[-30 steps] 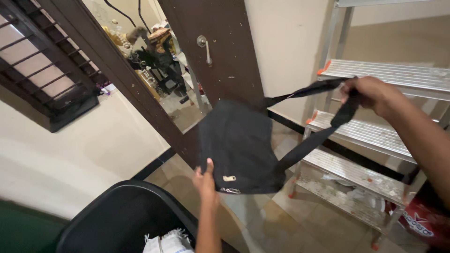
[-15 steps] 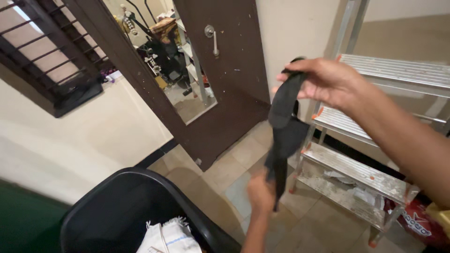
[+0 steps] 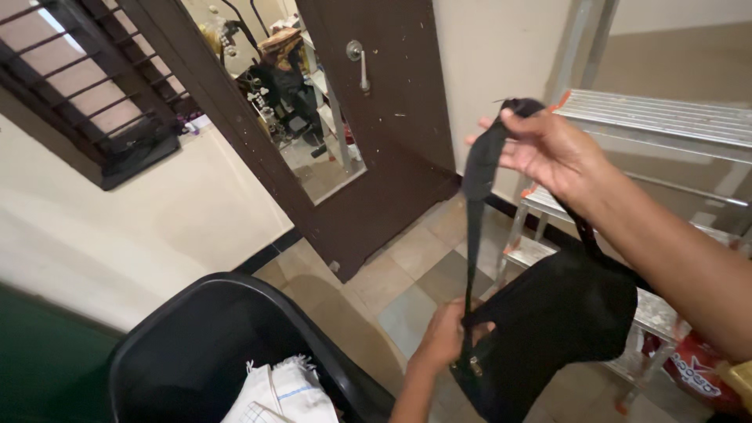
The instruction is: The person coils a white cable and places it on a shelf, then unfolds and refolds a yellow cloth before coiling the cable of a hair dryer and placing both the cloth and the dryer back on the shelf among other items. The person then picks up and examines a tube of cream and moves several items around the top shelf before picking up a black bag from the floor and coiling its strap.
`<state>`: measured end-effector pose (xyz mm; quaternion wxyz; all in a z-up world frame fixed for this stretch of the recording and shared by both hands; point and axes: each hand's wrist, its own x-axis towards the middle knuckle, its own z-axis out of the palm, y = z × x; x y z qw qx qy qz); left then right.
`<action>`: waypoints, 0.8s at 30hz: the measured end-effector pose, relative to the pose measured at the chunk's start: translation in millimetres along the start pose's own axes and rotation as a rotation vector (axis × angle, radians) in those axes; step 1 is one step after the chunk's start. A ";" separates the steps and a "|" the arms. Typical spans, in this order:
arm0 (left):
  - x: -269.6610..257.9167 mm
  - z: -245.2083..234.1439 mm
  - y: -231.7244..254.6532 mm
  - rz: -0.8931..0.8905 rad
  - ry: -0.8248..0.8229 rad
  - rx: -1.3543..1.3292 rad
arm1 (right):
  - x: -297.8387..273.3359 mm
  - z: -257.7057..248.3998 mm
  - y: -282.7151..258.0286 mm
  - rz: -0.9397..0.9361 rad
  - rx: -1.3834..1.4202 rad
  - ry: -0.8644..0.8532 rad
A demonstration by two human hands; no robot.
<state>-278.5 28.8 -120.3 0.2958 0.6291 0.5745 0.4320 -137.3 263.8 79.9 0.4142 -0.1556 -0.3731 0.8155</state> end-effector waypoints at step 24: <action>-13.4 -29.9 -52.0 -0.478 0.004 -0.437 | -36.0 67.8 -3.8 0.284 -0.174 -0.206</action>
